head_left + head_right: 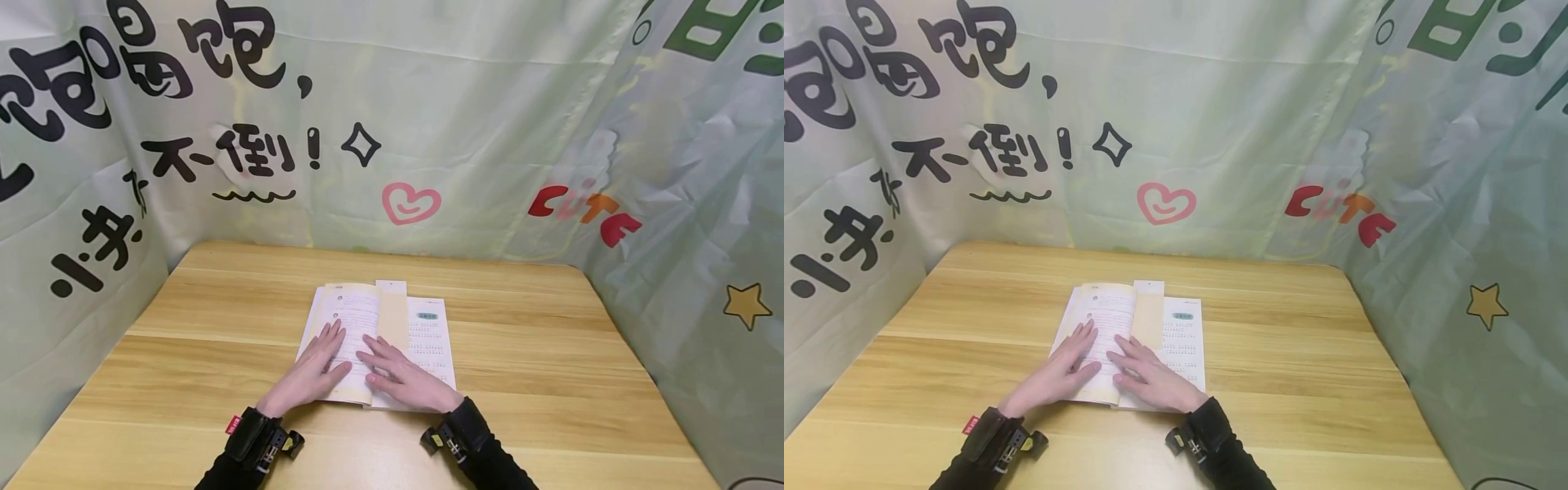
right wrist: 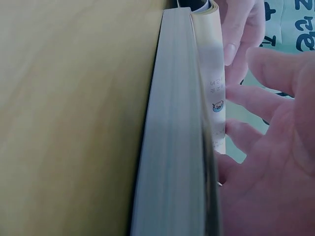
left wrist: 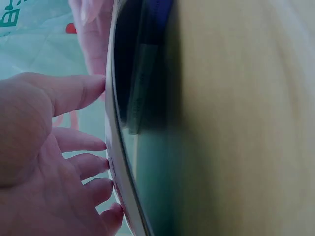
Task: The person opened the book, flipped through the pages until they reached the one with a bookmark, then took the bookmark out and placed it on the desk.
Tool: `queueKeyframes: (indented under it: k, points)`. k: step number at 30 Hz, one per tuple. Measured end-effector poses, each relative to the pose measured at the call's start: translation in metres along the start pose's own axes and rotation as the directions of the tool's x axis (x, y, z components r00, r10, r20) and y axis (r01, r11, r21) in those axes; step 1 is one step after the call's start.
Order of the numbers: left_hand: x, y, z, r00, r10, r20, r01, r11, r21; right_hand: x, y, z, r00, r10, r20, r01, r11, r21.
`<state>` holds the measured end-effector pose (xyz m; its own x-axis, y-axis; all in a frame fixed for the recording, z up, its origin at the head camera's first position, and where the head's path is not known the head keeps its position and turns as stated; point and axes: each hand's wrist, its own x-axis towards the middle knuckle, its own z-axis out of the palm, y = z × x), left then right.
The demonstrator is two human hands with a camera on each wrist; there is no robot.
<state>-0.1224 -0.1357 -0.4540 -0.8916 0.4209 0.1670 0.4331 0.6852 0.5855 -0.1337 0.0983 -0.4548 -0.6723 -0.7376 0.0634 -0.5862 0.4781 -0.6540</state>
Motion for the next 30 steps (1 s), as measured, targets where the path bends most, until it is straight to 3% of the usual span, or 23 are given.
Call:
queueKeyframes:
  k: [12,18,21,25,30]
  points:
    - [0.000,-0.004,0.006,1.000,0.004,0.016,-0.004,1.000,-0.025,0.000,-0.001,-0.001,1.000,-0.012,-0.011,0.012,1.000,-0.019]
    - [0.001,-0.006,0.007,1.000,0.012,0.013,-0.012,0.999,-0.032,-0.001,0.001,-0.006,0.992,0.021,-0.127,-0.014,0.998,0.056]
    - [0.001,-0.006,0.008,1.000,0.006,0.016,-0.006,0.999,-0.035,-0.001,0.004,-0.011,0.968,0.077,-0.240,-0.049,0.992,0.118]
    - [0.001,-0.007,0.008,1.000,0.002,0.017,-0.002,0.999,-0.044,0.000,0.008,-0.019,0.908,0.196,-0.371,-0.104,0.962,0.252]
    - [0.000,-0.006,0.007,1.000,0.008,0.023,-0.007,0.999,-0.044,0.000,0.009,-0.029,0.840,0.360,-0.405,-0.196,0.898,0.394]
